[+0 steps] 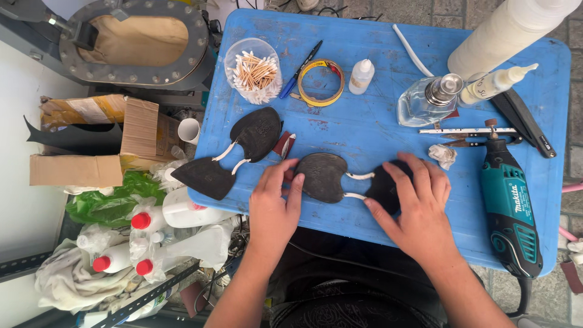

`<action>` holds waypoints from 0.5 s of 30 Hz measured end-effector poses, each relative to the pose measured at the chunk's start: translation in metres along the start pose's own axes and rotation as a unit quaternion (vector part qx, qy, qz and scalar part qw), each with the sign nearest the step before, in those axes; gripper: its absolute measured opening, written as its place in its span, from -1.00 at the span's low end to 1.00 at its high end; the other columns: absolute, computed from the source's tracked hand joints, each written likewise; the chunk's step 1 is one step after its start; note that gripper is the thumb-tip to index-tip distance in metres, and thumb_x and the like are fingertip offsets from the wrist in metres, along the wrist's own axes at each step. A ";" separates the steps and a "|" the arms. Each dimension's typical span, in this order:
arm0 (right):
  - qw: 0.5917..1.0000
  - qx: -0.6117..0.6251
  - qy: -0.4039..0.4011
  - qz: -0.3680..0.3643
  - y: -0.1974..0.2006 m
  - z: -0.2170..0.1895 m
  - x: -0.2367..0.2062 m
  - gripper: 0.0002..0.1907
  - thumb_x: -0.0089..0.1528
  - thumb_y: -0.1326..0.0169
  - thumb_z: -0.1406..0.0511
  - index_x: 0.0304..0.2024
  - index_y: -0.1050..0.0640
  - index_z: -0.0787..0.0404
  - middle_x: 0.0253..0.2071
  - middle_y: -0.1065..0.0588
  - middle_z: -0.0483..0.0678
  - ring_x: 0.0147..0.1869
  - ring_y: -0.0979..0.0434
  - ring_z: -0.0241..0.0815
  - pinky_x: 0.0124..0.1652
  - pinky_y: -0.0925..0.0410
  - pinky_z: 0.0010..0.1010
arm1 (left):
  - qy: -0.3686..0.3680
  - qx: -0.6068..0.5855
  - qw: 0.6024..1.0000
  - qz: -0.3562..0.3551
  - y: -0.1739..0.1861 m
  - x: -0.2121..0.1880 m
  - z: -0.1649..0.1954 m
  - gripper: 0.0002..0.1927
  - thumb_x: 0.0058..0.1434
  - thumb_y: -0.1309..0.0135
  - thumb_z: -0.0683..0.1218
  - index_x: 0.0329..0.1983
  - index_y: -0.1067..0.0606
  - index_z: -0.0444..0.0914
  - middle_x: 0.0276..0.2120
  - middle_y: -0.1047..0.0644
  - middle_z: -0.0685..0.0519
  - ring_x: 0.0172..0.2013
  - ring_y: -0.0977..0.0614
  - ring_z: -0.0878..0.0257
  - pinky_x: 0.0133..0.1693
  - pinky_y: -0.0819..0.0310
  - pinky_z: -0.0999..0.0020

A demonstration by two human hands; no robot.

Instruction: The person uses a rotary tool to grind the edges of two black shoe parts on a blue workbench. They briefly wipe one part with a cloth and continue grinding the edges of both parts.

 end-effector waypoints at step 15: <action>0.640 0.725 -0.148 -0.206 -0.027 0.011 -0.014 -0.55 0.35 -0.09 0.34 0.28 -0.40 0.33 0.05 -0.54 0.08 0.06 -0.59 -0.07 0.06 -0.46 -0.23 | -0.090 -0.131 0.976 -0.152 -0.020 0.057 0.045 -0.77 0.40 -0.13 -0.03 -0.16 -0.62 -0.31 -0.30 -0.61 0.01 -0.30 -0.63 0.24 -0.23 -0.49 0.35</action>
Point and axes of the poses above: each hand's wrist, its own x-axis towards the middle knuckle, its own y-axis out of the back of the hand, z = x × y, the point moved 5 cm from there along x, towards the middle knuckle
